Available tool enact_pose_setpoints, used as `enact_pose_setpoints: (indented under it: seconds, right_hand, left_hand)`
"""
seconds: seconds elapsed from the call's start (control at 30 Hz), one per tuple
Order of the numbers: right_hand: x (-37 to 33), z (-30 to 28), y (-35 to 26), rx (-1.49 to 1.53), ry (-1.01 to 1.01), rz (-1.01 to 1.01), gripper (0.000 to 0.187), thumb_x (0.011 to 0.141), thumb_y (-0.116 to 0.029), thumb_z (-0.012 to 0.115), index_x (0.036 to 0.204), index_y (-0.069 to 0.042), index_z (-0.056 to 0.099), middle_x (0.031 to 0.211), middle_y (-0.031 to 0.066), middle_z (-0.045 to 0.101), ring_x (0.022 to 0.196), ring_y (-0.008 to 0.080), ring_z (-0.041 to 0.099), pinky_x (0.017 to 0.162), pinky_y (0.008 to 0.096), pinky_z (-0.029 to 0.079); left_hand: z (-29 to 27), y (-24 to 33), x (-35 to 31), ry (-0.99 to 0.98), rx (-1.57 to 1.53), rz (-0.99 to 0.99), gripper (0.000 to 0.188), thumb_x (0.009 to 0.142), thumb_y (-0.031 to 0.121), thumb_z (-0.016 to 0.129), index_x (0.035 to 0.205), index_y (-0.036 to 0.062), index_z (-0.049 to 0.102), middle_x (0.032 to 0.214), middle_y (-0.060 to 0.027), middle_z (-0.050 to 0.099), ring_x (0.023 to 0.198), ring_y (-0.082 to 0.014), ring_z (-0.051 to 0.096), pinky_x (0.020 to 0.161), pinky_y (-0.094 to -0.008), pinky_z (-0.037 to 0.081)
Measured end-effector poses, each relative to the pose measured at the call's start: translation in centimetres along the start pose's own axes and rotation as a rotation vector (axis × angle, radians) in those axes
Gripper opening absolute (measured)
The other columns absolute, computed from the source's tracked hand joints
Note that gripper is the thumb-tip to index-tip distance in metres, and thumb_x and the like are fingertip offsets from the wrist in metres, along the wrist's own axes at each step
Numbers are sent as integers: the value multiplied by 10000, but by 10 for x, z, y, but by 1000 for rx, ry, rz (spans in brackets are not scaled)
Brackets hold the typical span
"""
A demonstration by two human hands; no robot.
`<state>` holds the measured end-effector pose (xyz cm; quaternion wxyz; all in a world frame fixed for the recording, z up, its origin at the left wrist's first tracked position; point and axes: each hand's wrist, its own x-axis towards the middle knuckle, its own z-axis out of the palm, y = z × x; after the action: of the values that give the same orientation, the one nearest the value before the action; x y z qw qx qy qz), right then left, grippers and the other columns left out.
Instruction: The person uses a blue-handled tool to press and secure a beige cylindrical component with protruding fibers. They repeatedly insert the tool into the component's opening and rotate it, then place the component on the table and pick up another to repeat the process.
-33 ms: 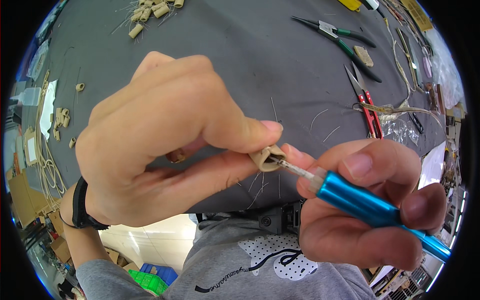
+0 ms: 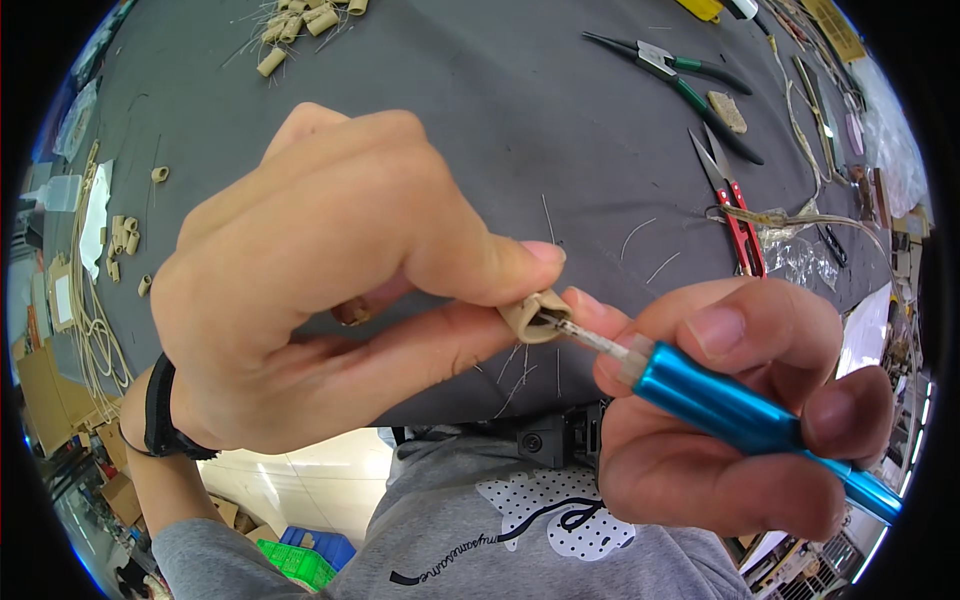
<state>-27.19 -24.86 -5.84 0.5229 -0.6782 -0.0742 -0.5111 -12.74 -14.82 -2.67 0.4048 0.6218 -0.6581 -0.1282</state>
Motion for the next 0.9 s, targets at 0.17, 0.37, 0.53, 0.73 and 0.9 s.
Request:
enact_pose_setpoints:
  seconds: [0.17,0.37,0.53,0.73,0.9]
  right_hand:
    - [0,0,2,51,-18,-3,458,856,-356,190,1205,-58,210,891,229,422,472,188,524,409,228,503]
    - [2,0,-2,20,5,22,448,864,-328,196,1184,-14,209,868,223,437,478,189,524,405,221,498]
    - [5,11,-2,-26,117,-10,473,875,-295,226,1121,108,210,798,195,480,528,185,532,385,170,467]
    - [2,7,-1,-208,174,-69,487,868,-307,259,1106,112,192,730,172,502,475,159,518,381,142,446]
    - [1,6,-6,-202,90,65,454,860,-301,296,1088,80,200,671,147,519,436,119,511,382,131,438]
  left_hand:
    - [0,0,0,-6,9,-10,267,532,92,718,751,33,577,578,36,437,502,-85,347,552,-254,241]
    - [-1,2,1,-20,14,-20,268,536,95,718,754,30,577,579,33,449,505,-86,358,564,-256,246]
    - [-2,2,0,-18,4,-37,262,544,97,712,756,25,576,576,33,452,503,-86,360,573,-262,250]
    - [-2,1,1,-37,-39,-72,209,570,80,669,749,24,576,578,27,426,502,-90,349,584,-265,250]
    - [-2,2,-3,-32,-92,-162,176,577,70,642,735,24,579,584,27,412,508,-86,341,592,-262,247]
